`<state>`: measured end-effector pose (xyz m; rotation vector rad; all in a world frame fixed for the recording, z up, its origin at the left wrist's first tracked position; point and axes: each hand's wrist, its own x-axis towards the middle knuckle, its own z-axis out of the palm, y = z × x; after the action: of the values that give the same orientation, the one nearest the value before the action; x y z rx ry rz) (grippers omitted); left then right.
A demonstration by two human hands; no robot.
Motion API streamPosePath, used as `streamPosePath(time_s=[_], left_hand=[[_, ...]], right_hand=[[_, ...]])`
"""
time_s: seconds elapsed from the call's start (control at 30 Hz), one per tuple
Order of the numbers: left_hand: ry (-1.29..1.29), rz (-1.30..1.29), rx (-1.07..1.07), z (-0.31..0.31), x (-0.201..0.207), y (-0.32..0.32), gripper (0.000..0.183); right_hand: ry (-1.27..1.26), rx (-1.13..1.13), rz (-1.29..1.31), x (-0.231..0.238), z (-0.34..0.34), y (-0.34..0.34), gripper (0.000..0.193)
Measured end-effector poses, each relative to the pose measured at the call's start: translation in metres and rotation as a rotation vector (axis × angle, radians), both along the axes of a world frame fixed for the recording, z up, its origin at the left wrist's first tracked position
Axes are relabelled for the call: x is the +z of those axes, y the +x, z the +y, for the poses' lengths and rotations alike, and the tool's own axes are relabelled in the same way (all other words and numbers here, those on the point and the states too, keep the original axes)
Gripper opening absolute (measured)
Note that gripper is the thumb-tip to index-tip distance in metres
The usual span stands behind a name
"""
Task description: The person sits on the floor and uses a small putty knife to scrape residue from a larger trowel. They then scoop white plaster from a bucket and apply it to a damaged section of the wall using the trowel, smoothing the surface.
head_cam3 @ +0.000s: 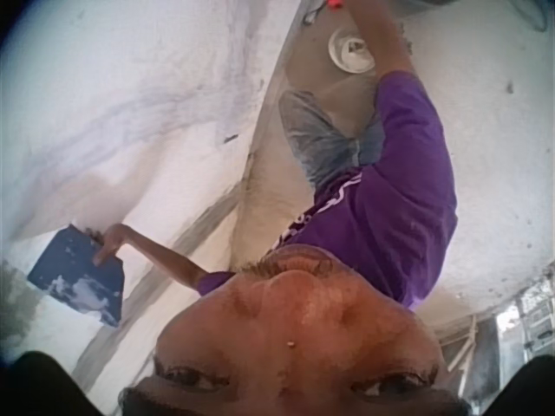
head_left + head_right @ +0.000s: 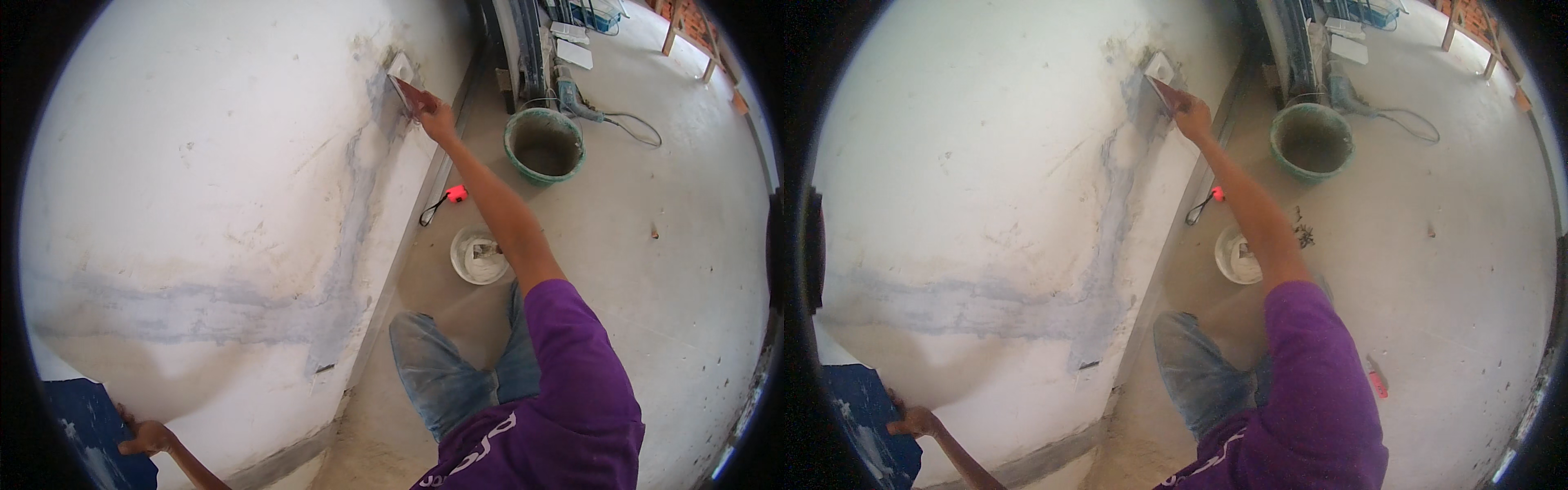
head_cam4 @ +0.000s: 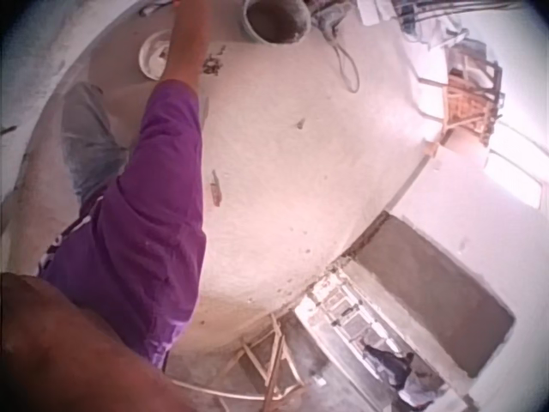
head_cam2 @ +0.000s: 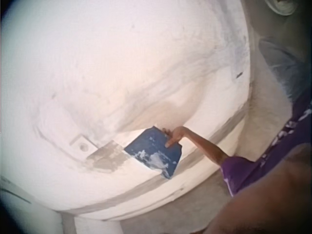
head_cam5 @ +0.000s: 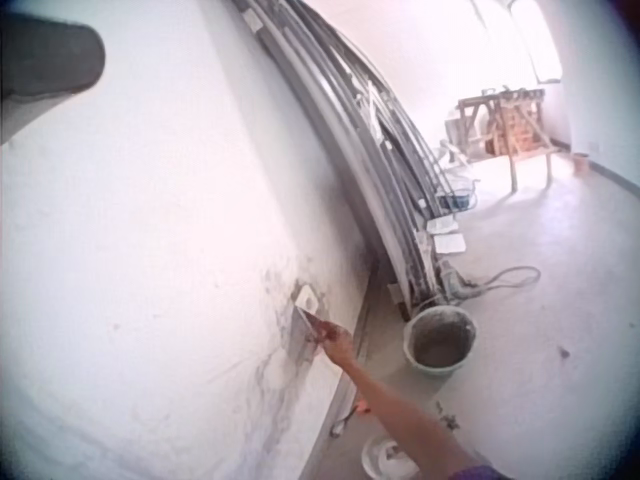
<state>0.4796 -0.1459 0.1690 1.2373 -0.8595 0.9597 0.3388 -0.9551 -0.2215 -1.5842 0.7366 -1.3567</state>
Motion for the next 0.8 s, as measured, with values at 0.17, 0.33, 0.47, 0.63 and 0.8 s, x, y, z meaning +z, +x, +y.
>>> streamPosePath(time_s=[0.17,0.33,0.47,0.63,0.8], left_hand=[[0.041,-0.164,0.150,-0.061,0.002,-0.044,0.077],[-0.014,-0.099,0.137,-0.040,-0.002,-0.023,0.077],[0.005,-0.050,0.096,-0.031,-0.005,-0.011,0.079],[0.059,0.024,-0.027,-0.009,-0.014,0.019,0.076],[0.181,-0.014,0.022,0.015,-0.010,0.028,0.085]], right_hand=[[-0.002,0.072,0.012,0.004,0.020,0.001,0.031],[0.012,0.139,-0.160,-0.003,0.077,0.002,0.037],[0.006,0.032,0.058,-0.006,0.160,-0.011,0.036],[-0.035,0.078,0.013,-0.004,0.273,-0.037,0.036],[0.005,0.302,0.002,0.003,0.356,-0.062,0.049]])
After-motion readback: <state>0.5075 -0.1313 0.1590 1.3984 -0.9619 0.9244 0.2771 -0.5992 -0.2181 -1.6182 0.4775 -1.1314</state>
